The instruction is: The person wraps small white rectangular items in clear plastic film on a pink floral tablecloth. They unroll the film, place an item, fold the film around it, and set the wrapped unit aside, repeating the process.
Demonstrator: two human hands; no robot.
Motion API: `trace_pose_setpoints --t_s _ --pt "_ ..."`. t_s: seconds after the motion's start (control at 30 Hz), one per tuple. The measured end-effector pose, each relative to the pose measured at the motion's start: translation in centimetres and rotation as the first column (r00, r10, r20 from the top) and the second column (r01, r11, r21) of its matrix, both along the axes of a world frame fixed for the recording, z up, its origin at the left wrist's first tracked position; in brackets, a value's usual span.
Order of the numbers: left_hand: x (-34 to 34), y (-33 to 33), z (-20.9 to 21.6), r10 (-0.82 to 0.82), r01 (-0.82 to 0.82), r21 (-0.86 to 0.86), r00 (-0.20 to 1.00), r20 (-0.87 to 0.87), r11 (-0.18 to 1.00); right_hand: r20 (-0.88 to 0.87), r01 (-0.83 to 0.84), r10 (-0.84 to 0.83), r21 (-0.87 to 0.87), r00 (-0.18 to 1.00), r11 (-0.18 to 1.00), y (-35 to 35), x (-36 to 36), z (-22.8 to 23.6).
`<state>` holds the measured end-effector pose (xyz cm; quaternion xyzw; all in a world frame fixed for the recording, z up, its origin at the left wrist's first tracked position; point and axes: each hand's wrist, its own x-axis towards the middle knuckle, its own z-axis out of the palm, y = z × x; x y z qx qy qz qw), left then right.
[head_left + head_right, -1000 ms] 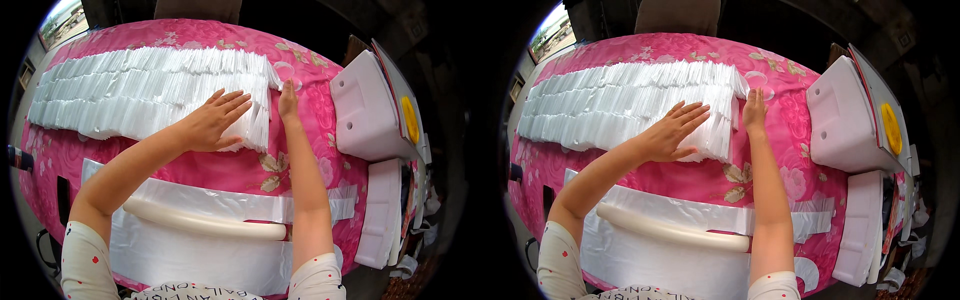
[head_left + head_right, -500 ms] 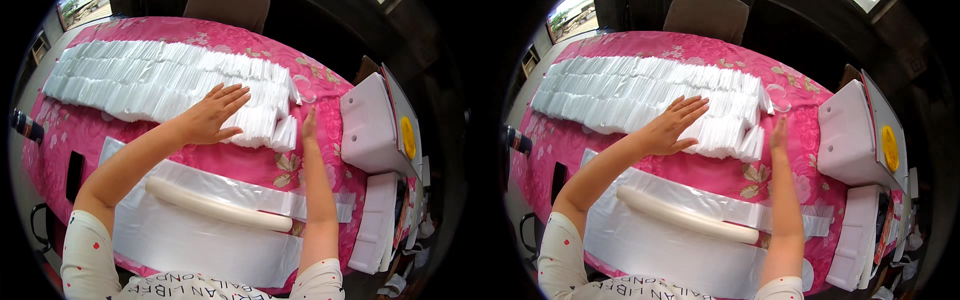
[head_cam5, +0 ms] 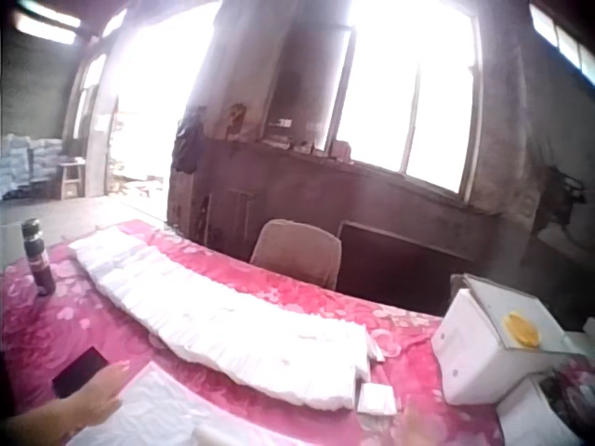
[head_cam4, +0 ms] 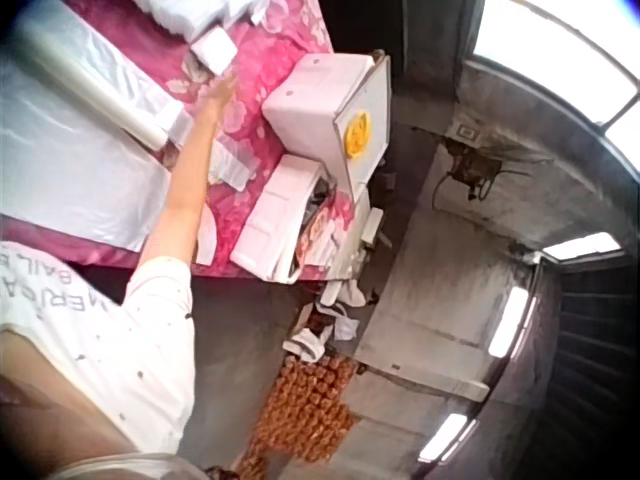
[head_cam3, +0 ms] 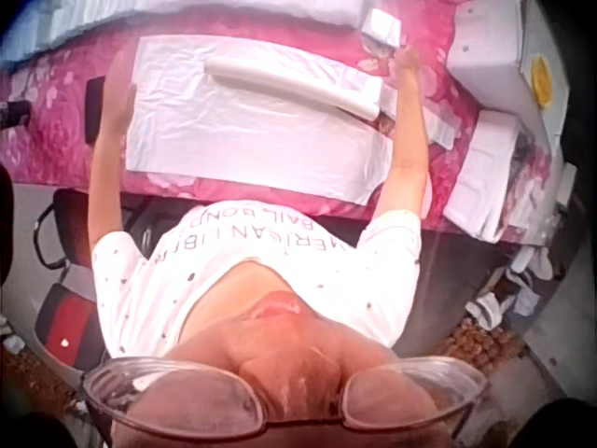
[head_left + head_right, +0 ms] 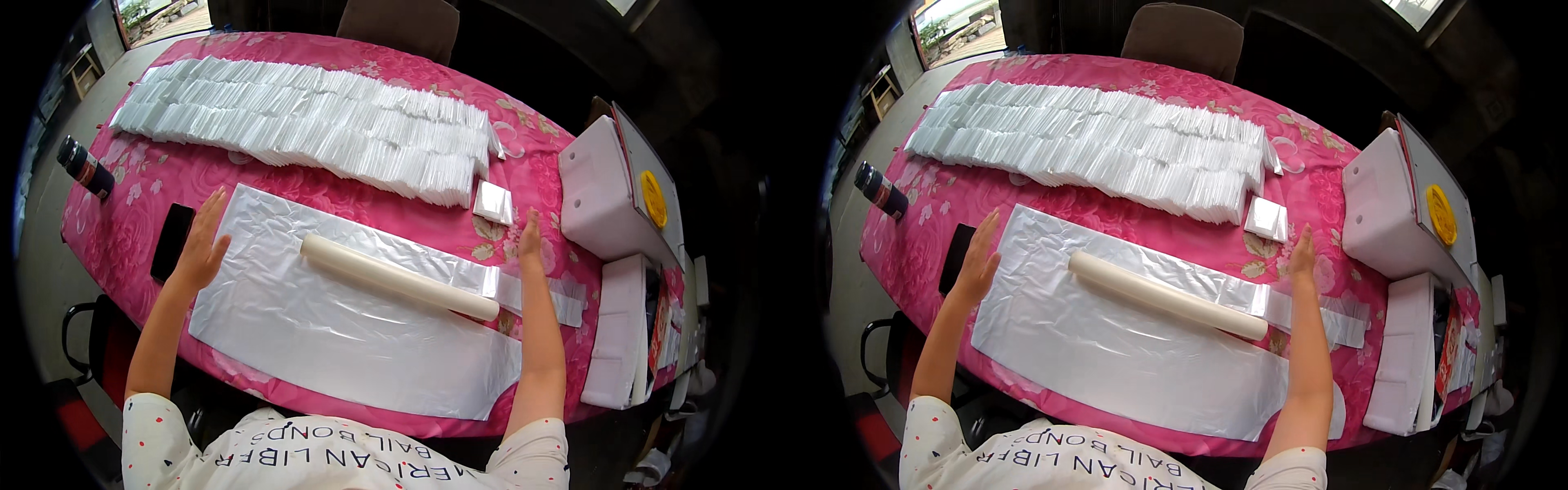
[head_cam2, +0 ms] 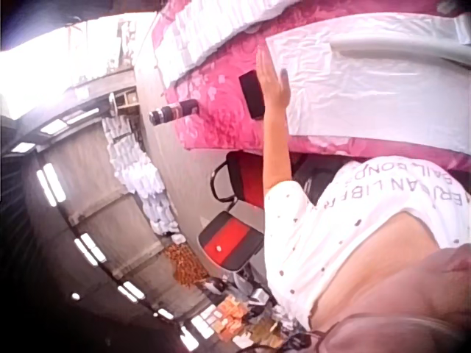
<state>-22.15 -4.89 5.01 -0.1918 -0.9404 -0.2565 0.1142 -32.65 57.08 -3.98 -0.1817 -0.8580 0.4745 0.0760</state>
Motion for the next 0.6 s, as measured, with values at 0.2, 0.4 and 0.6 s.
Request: trace_pose_setpoints --t_s 0.2,0.4,0.6 --pt "4.1 -1.6 0.1 0.037 -0.037 0.004 0.999 -0.001 0.999 0.063 0.212 -0.272 0.471 0.96 0.856 -7.1 -1.8 1.9" --pt "5.3 -2.6 -0.6 0.047 -0.048 0.005 0.999 0.026 0.999 0.301 0.195 -0.455 0.615 0.838 0.764 -8.6 -2.9 4.5" --pt "5.0 -3.4 -2.0 0.077 -0.077 0.007 0.997 0.003 0.997 0.3 0.15 -0.31 0.457 0.902 0.877 -6.7 -4.2 4.5"
